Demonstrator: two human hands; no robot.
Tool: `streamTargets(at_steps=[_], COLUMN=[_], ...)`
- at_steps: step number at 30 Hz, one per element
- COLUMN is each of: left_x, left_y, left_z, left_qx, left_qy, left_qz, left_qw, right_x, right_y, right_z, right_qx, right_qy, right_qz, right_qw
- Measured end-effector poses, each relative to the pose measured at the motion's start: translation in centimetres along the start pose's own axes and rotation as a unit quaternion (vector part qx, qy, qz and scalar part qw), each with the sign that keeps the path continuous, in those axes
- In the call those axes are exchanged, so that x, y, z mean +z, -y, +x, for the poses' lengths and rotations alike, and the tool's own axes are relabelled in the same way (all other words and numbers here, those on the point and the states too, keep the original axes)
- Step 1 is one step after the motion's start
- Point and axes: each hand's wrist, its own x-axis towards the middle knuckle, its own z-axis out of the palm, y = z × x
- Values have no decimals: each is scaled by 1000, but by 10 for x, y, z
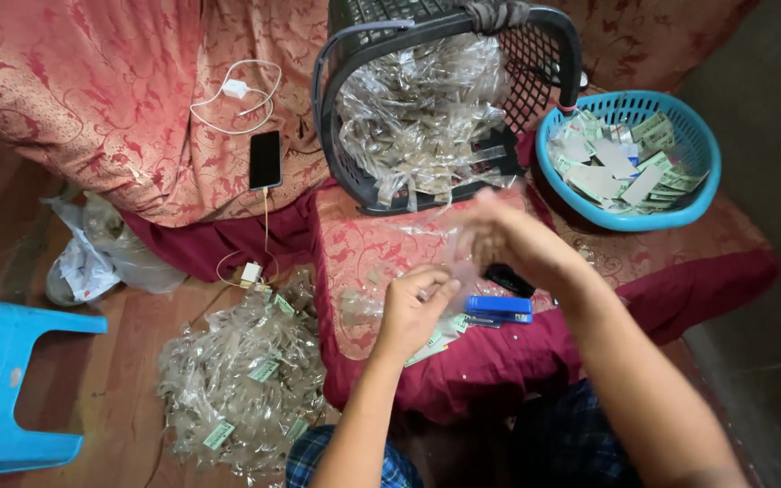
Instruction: Packing small items into plastic packets and stapling paper labels to them.
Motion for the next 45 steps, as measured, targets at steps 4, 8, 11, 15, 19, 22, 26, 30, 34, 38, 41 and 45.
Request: streamTargets(at_steps=[4,8,11,15,19,22,26,30,34,38,41,45], left_x=[6,16,21,9,3,3,10,8,2,-3,-1,-6], left_y=[-10,-15,-18,-34,-40,-58,-35,-48,-49,-59,-48,-53], left_z=[-1,-1,0,0,-3,0,1,0,2,2,1,1], left_qx=[-53,-19,-7,-16,-135,-177,-171,-104,-94,-91,-89,-79], left_qy=[-4,20,27,-27,-151,-195,-170,-143,-135,-119,-123,-142], left_qz=[-109,-121,-111,-92,-101,-155,-149,-123,-130,-142,-135,-101], left_qw=[993,992,993,995,974,952,959,977,978,979,979,982], right_x=[-14,1,4,-9,5,19,39,46,43,33,36,48], right_y=[-45,-54,-47,-64,-56,-66,-67,-59,-68,-82,-82,-57], right_z=[10,3,0,17,-3,-7,-14,-12,-8,-2,-6,-12], right_qx=[-119,-190,-220,-247,-261,-236,-215,-157,-122,-88,-92,-81], right_qy=[-72,-125,-147,-178,-177,-135,-117,-131,-134,-134,-141,-159], right_qz=[49,39,25,37,48,56,25,61,101,111,103,95], right_qw=[989,973,964,952,948,961,969,977,978,981,980,979])
